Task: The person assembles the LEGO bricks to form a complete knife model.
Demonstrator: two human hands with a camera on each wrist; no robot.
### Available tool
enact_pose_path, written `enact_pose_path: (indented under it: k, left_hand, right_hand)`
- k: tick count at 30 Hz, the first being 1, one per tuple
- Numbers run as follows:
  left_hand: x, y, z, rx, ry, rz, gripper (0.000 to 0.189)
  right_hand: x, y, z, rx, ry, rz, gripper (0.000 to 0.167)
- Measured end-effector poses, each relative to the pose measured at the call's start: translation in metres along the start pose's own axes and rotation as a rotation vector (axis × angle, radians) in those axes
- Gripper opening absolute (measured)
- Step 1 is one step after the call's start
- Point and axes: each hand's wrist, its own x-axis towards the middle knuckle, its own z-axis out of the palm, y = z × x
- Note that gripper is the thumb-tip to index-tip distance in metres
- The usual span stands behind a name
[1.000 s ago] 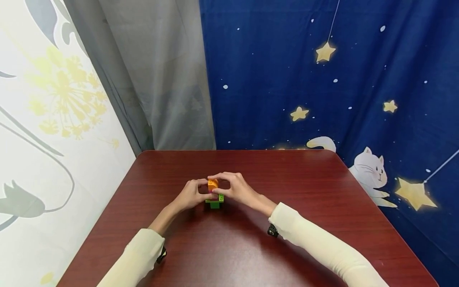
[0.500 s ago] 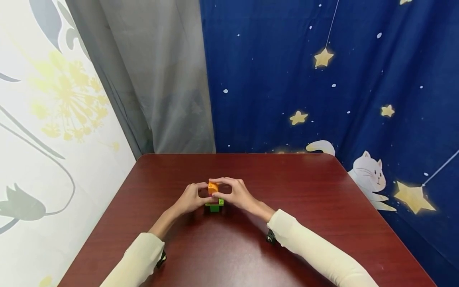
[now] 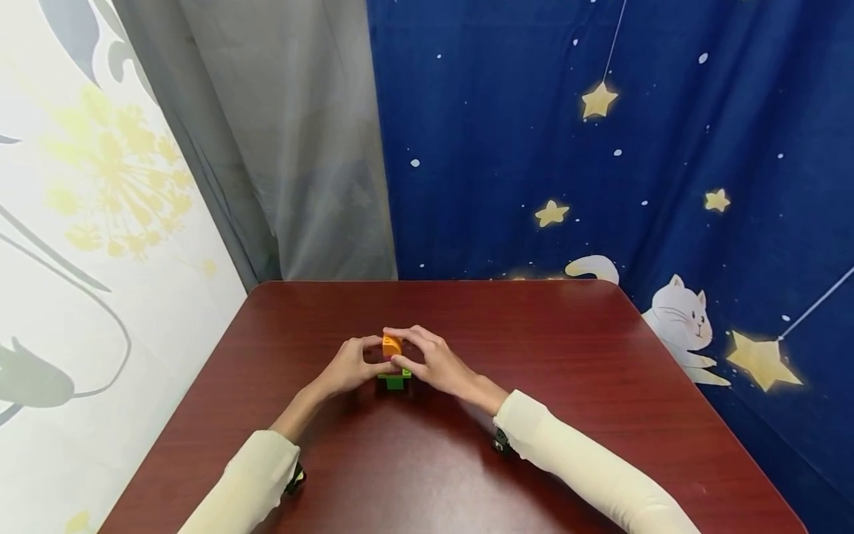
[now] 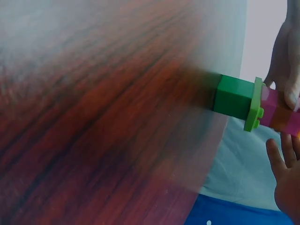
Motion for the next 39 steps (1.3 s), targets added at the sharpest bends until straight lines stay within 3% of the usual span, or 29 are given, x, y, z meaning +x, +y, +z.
enact_pose_path:
  k: [4, 7, 13, 20, 23, 30, 35, 39]
  left_hand:
    - [0.003, 0.003, 0.000, -0.001, -0.042, 0.002, 0.043]
    - [0.005, 0.005, 0.002, 0.022, -0.071, 0.004, 0.051]
    - [0.011, 0.008, 0.017, 0.032, -0.090, 0.010, 0.053]
    - [0.030, 0.014, 0.040, 0.020, -0.050, -0.021, 0.047]
    - [0.040, 0.017, 0.049, 0.019, -0.030, -0.027, 0.046]
    - [0.055, 0.017, 0.061, 0.018, -0.017, -0.083, 0.049]
    - [0.062, 0.015, 0.066, 0.059, -0.020, -0.103, 0.044]
    - [0.066, 0.012, 0.069, 0.079, -0.011, -0.119, 0.040]
  right_hand:
    - [-0.001, 0.003, -0.006, 0.015, -0.017, 0.000, 0.054]
    - [-0.004, 0.006, -0.011, 0.060, -0.030, 0.048, 0.053]
    - [-0.011, 0.018, -0.029, 0.173, -0.079, 0.265, 0.056]
    - [-0.019, 0.037, -0.046, 0.236, -0.048, 0.466, 0.048]
    - [-0.025, 0.045, -0.051, 0.262, -0.050, 0.486, 0.050]
    - [-0.038, 0.062, -0.055, 0.322, -0.099, 0.523, 0.075]
    - [-0.039, 0.072, -0.054, 0.370, -0.078, 0.596, 0.071]
    - [-0.037, 0.076, -0.053, 0.338, -0.060, 0.636, 0.062]
